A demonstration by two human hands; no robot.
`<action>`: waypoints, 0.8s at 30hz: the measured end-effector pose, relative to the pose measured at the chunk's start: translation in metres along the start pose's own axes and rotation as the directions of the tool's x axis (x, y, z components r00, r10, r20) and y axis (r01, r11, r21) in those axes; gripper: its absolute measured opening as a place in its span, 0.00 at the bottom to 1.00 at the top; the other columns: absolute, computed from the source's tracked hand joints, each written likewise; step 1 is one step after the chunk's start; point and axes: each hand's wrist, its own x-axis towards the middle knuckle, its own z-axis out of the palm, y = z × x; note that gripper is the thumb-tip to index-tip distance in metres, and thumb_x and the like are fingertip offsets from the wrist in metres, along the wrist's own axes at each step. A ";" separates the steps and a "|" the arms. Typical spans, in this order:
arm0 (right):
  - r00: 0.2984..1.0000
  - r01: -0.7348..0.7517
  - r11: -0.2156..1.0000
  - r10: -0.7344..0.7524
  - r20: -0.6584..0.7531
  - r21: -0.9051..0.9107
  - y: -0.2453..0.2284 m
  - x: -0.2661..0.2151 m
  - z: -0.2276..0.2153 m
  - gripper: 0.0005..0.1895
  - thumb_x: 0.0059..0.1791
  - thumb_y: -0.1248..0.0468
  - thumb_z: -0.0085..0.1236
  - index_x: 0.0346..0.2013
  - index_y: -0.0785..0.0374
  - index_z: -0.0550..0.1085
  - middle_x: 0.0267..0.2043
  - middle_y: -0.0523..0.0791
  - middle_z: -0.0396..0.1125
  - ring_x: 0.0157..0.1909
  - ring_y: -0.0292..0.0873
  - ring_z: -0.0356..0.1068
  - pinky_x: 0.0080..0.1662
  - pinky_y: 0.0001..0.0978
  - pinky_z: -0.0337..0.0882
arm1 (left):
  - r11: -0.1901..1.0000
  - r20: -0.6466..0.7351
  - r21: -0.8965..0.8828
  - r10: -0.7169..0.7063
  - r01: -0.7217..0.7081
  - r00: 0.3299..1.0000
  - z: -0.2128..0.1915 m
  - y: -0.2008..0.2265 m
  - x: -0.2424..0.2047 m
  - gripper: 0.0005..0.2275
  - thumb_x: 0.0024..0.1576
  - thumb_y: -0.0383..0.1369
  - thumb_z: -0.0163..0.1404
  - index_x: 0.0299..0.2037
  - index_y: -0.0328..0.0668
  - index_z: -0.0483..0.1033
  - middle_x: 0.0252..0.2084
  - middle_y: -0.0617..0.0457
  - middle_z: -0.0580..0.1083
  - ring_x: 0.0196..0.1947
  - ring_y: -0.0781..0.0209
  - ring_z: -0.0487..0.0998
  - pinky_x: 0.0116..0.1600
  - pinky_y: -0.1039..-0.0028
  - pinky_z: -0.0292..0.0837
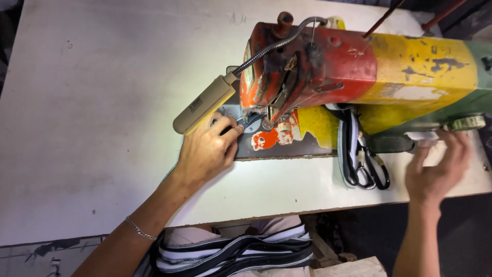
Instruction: Sewing fabric strips together using an industrial sewing machine and trimming the ends with scissors.
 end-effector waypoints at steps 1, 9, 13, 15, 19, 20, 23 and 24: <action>0.989 -0.082 0.996 0.084 0.123 -0.019 -0.013 -0.005 0.003 0.15 0.61 0.70 0.56 0.58 0.81 0.69 0.66 0.64 0.54 0.69 0.69 0.54 0.56 0.73 0.66 | 1.000 -0.025 -0.002 -0.009 0.009 1.000 0.000 -0.001 0.001 0.09 0.54 0.29 0.53 0.43 0.46 0.82 0.42 0.59 0.76 0.43 0.54 0.74 0.29 0.62 0.70; 0.964 -0.123 0.983 0.151 0.221 -0.133 -0.027 -0.007 0.009 0.28 0.52 0.70 0.62 0.66 0.77 0.67 0.70 0.61 0.54 0.75 0.66 0.49 0.55 0.75 0.63 | 0.998 -0.029 -0.003 -0.069 0.069 0.997 -0.003 -0.001 0.004 0.08 0.53 0.30 0.54 0.41 0.48 0.83 0.43 0.60 0.77 0.42 0.57 0.77 0.24 0.62 0.72; 0.976 -0.071 0.971 0.115 0.187 -0.228 -0.018 -0.018 0.011 0.25 0.49 0.70 0.64 0.60 0.75 0.73 0.65 0.59 0.61 0.66 0.61 0.61 0.52 0.56 0.62 | 0.996 -0.045 -0.009 -0.084 0.083 0.995 0.002 0.000 0.003 0.08 0.54 0.30 0.52 0.41 0.48 0.82 0.43 0.62 0.76 0.39 0.57 0.75 0.25 0.62 0.70; 0.982 -0.041 0.957 0.091 0.166 -0.286 -0.010 -0.025 0.012 0.22 0.49 0.70 0.64 0.57 0.73 0.77 0.62 0.57 0.65 0.61 0.57 0.65 0.51 0.48 0.62 | 0.996 -0.036 -0.023 -0.091 0.091 0.995 0.003 0.000 0.003 0.08 0.54 0.30 0.52 0.41 0.48 0.82 0.43 0.62 0.76 0.40 0.57 0.75 0.25 0.62 0.70; 0.984 0.036 0.941 0.025 0.177 -0.336 0.001 -0.034 0.009 0.17 0.50 0.69 0.63 0.53 0.61 0.85 0.57 0.49 0.77 0.54 0.47 0.76 0.53 0.40 0.58 | 0.996 -0.050 -0.003 -0.085 0.085 0.995 0.000 0.003 0.000 0.08 0.53 0.30 0.53 0.41 0.50 0.83 0.44 0.63 0.77 0.43 0.56 0.74 0.25 0.62 0.69; 0.979 0.034 0.939 0.038 0.202 -0.341 0.003 -0.035 0.008 0.18 0.50 0.66 0.62 0.54 0.59 0.85 0.58 0.48 0.78 0.54 0.46 0.77 0.53 0.40 0.58 | 0.995 -0.029 0.015 -0.102 0.102 0.994 -0.001 0.004 -0.002 0.09 0.53 0.31 0.53 0.42 0.51 0.83 0.44 0.64 0.77 0.44 0.56 0.74 0.23 0.62 0.69; 0.953 -0.011 0.947 0.107 0.283 -0.321 0.009 -0.031 0.001 0.17 0.52 0.63 0.61 0.55 0.56 0.85 0.58 0.45 0.78 0.56 0.43 0.76 0.52 0.42 0.61 | 0.998 -0.057 0.028 -0.055 0.057 0.997 -0.004 0.006 -0.006 0.09 0.54 0.31 0.54 0.43 0.51 0.84 0.44 0.63 0.78 0.45 0.52 0.74 0.27 0.61 0.66; 0.953 -0.008 0.946 0.105 0.283 -0.324 0.021 -0.024 -0.005 0.17 0.52 0.63 0.61 0.55 0.56 0.85 0.58 0.45 0.78 0.56 0.43 0.76 0.52 0.42 0.61 | 0.998 -0.060 0.025 -0.056 0.058 0.997 -0.004 0.008 -0.008 0.09 0.54 0.31 0.54 0.43 0.51 0.84 0.44 0.63 0.78 0.45 0.52 0.74 0.27 0.61 0.66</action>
